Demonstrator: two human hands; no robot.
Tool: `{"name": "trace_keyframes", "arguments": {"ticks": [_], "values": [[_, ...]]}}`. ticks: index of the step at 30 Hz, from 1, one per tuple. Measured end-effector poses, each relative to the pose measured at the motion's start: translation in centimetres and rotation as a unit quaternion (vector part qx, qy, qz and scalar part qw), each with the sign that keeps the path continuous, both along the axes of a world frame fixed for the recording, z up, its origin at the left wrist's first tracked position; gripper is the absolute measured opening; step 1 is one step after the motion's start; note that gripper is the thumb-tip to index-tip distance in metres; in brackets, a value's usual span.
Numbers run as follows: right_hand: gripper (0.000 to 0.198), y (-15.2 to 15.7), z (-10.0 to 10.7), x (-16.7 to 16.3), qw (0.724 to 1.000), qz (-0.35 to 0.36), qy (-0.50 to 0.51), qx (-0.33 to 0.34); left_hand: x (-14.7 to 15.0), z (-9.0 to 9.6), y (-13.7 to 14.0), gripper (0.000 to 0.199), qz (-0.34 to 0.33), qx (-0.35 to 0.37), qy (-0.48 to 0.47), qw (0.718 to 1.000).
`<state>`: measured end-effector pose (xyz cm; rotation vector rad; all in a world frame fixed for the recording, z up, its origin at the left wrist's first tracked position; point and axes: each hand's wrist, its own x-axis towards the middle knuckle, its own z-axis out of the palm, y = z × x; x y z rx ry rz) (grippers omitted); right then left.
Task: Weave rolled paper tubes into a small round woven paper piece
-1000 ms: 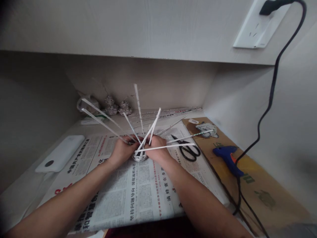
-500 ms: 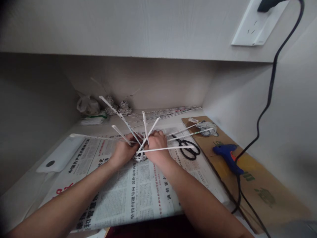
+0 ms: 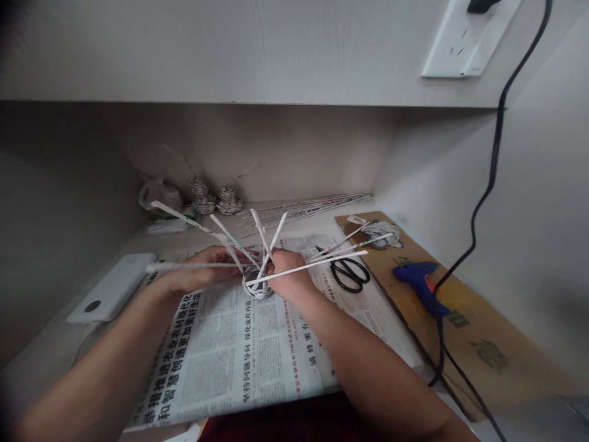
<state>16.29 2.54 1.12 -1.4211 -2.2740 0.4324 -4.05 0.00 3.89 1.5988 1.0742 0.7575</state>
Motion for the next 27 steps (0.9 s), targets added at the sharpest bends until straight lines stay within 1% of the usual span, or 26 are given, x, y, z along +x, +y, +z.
{"name": "trace_keyframes", "arguments": {"ticks": [1,3,6,9,12,15,19,21,23,27], "values": [[0.022,0.0,0.0,0.0,1.000,0.001,0.006,-0.005,0.1,-0.3,0.1,0.024,0.011,-0.008,-0.004,1.000],[0.022,0.0,0.1,0.0,1.000,0.003,0.009,-0.011,0.3,-0.9,0.3,0.020,0.039,-0.002,0.009,0.999],[0.021,0.0,0.2,0.0,1.000,0.003,-0.009,-0.012,0.7,-1.3,0.4,0.019,0.085,0.047,0.055,0.994],[0.021,0.0,0.0,0.1,1.000,0.010,-0.016,-0.010,1.0,-1.1,0.3,0.021,0.123,0.078,0.104,0.984],[0.021,-0.2,0.0,0.0,1.000,0.022,-0.009,-0.001,1.3,-0.9,0.1,0.019,0.152,0.103,0.156,0.971],[0.020,-0.4,0.3,-0.1,0.999,0.039,-0.005,0.011,1.9,-0.9,-0.1,0.018,0.174,0.107,0.201,0.958],[0.020,-0.4,0.5,-0.3,0.999,0.042,0.000,0.011,2.6,-1.1,-0.3,0.017,0.216,0.132,0.286,0.924],[0.021,-0.4,0.5,-0.3,0.999,0.042,0.011,0.009,2.8,-1.3,-0.3,0.016,0.229,0.152,0.316,0.908],[0.022,-0.3,0.4,-0.3,0.999,0.047,0.024,0.007,2.9,-1.6,-0.3,0.017,0.235,0.163,0.328,0.901],[0.022,-0.2,0.3,-0.2,0.998,0.055,0.036,0.000,3.1,-1.9,-0.3,0.026,0.228,0.174,0.325,0.901]]}}
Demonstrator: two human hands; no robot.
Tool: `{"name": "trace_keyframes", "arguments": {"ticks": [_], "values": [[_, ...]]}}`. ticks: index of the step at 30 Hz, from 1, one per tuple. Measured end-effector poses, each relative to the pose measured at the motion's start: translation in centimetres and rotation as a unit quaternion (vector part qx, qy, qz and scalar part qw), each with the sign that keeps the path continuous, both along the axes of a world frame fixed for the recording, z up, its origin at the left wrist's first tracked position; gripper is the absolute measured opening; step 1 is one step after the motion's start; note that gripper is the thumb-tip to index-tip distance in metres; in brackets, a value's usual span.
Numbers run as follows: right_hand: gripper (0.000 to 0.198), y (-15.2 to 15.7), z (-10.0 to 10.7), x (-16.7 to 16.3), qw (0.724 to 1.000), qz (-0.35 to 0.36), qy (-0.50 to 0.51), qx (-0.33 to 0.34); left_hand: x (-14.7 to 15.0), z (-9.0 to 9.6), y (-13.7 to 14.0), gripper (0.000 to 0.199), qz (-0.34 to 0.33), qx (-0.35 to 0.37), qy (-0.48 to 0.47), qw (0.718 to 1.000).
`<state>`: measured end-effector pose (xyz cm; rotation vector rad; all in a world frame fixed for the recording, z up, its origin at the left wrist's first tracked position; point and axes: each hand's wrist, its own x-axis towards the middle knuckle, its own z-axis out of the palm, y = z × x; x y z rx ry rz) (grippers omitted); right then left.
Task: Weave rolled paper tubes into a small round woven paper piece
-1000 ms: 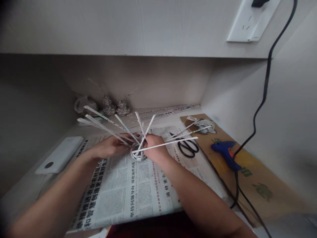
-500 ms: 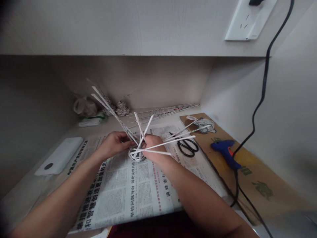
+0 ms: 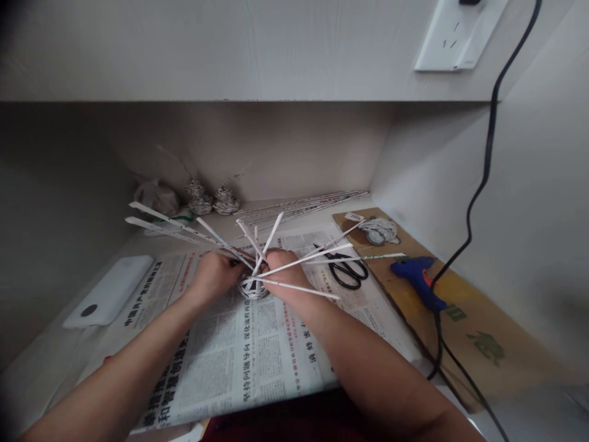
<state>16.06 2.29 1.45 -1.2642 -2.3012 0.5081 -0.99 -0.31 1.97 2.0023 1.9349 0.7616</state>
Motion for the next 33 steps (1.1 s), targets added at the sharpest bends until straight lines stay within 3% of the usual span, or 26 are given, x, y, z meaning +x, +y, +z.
{"name": "trace_keyframes", "arguments": {"ticks": [5,9,13,17,22,26,33], "values": [[0.021,0.2,-0.3,-0.1,1.000,0.002,-0.017,0.012,0.2,0.3,-0.2,0.034,-0.044,0.017,-0.012,0.999],[0.021,0.3,-0.6,-0.2,1.000,-0.002,-0.021,0.019,0.6,0.7,-0.5,0.028,-0.034,0.020,-0.022,0.999],[0.025,0.3,-0.6,-0.2,0.999,0.012,0.034,0.009,0.7,0.4,-0.4,0.026,-0.040,0.026,-0.069,0.996],[0.025,0.3,-0.7,-0.2,0.994,0.036,0.092,0.052,0.1,-0.6,0.3,0.021,-0.035,0.008,-0.100,0.994],[0.018,0.5,-1.0,-0.3,0.989,0.040,0.110,0.096,0.1,-1.7,0.8,0.013,-0.083,0.001,-0.242,0.967],[0.015,0.4,-0.9,-0.1,0.989,0.030,0.113,0.088,0.6,-1.9,0.6,0.011,-0.081,-0.006,-0.324,0.942],[0.017,0.3,-0.5,-0.1,0.986,0.077,0.123,0.079,1.0,-2.0,0.4,0.015,-0.106,-0.041,-0.339,0.934]]}}
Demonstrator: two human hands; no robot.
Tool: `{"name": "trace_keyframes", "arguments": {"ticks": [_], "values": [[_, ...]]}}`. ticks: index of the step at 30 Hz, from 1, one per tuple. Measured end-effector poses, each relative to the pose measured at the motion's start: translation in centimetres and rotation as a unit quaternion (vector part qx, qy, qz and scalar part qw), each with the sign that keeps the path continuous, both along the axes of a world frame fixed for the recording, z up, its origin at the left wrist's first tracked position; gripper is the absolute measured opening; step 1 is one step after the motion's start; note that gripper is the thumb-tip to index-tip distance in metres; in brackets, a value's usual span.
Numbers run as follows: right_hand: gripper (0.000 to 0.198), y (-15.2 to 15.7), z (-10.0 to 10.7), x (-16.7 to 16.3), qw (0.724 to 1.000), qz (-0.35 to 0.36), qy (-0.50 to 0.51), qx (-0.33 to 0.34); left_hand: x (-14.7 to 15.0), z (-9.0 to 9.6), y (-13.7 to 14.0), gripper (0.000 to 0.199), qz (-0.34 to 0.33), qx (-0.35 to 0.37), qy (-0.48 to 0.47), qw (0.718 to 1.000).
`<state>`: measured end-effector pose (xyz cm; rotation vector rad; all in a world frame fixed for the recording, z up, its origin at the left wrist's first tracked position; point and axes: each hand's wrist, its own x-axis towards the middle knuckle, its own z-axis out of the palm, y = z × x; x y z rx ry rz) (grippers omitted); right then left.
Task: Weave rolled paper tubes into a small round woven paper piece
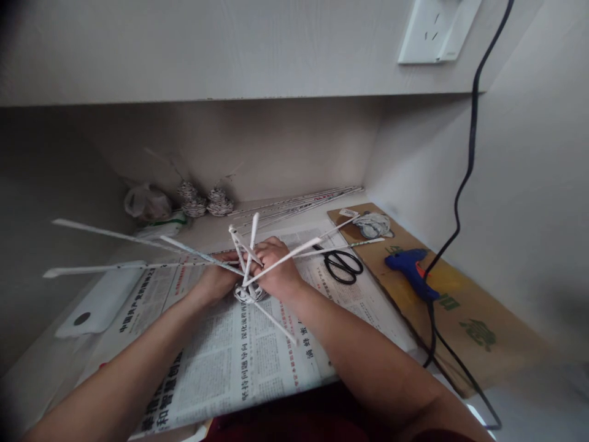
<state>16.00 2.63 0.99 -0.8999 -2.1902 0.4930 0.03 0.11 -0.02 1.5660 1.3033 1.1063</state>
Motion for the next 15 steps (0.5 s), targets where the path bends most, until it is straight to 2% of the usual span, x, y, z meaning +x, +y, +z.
{"name": "trace_keyframes", "arguments": {"ticks": [3,7,11,15], "values": [[0.013,-0.2,0.1,-0.1,1.000,0.008,0.001,0.020,-0.1,-0.3,0.1,0.010,0.015,0.023,0.031,0.999],[0.013,-0.7,0.5,0.0,0.997,-0.027,0.038,0.059,-0.3,-0.6,0.2,0.008,0.044,0.089,0.045,0.994],[0.010,-1.0,0.6,0.2,0.996,-0.082,0.024,0.036,-0.6,-0.3,0.4,0.007,0.114,0.071,0.042,0.990],[0.015,-1.1,0.5,0.2,0.992,-0.121,-0.008,0.023,-0.5,0.2,0.4,0.008,0.137,0.065,0.050,0.987]]}}
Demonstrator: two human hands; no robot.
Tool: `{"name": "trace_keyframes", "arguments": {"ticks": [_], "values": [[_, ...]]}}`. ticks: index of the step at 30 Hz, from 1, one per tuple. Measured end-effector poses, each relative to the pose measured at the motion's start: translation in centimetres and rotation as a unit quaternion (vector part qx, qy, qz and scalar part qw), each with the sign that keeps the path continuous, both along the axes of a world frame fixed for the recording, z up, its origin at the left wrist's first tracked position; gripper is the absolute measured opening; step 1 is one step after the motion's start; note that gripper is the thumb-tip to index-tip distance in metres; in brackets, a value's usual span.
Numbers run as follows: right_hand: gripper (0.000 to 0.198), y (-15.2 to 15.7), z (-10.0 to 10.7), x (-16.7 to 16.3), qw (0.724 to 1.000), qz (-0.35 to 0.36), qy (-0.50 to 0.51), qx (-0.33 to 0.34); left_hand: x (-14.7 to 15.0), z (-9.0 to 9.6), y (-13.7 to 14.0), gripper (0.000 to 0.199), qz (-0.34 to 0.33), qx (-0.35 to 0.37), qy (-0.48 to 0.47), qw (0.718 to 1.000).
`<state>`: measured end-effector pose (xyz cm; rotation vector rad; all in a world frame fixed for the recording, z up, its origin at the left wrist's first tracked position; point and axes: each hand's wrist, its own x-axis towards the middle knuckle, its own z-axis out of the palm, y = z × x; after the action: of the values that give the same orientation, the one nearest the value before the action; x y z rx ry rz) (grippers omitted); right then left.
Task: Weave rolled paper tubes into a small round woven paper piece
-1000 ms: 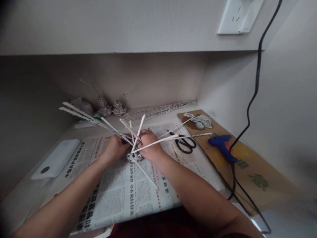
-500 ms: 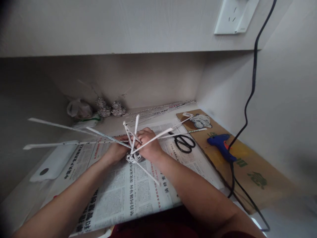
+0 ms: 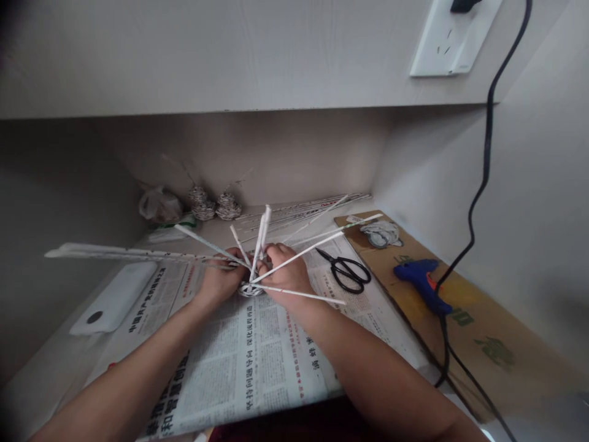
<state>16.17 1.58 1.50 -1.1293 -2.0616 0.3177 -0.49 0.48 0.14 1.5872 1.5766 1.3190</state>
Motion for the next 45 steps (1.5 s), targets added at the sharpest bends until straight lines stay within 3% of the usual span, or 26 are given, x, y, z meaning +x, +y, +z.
{"name": "trace_keyframes", "arguments": {"ticks": [7,13,20,28,35,40,43,45], "values": [[0.021,-0.1,0.1,0.1,0.999,-0.015,-0.045,0.011,0.1,-0.1,0.0,0.007,-0.003,-0.006,-0.034,0.999],[0.022,0.3,0.1,0.2,0.991,-0.037,-0.128,0.008,-0.1,-0.4,0.1,0.012,0.019,0.002,0.052,0.998],[0.034,0.9,-0.6,-0.2,0.984,-0.054,-0.165,-0.038,0.1,-0.5,0.0,0.015,0.005,0.005,0.055,0.998],[0.019,1.1,-0.7,-0.5,0.987,-0.062,-0.137,-0.048,0.3,-0.3,-0.1,0.014,-0.023,-0.010,-0.002,1.000],[0.019,0.8,-0.3,-0.4,0.982,-0.076,-0.146,-0.092,0.4,-0.6,-0.1,0.016,-0.018,-0.037,0.003,0.999],[0.017,1.5,-1.2,-0.5,0.986,-0.053,-0.026,-0.158,0.0,-0.7,0.1,0.017,0.009,-0.032,0.065,0.997],[0.018,2.1,-2.1,-0.9,0.969,-0.055,0.105,-0.216,-0.3,-0.9,0.2,0.018,0.001,-0.038,0.071,0.997],[0.015,2.3,-2.4,-1.1,0.964,-0.054,0.147,-0.216,-0.3,-1.1,0.4,0.019,-0.010,-0.040,0.060,0.997]]}}
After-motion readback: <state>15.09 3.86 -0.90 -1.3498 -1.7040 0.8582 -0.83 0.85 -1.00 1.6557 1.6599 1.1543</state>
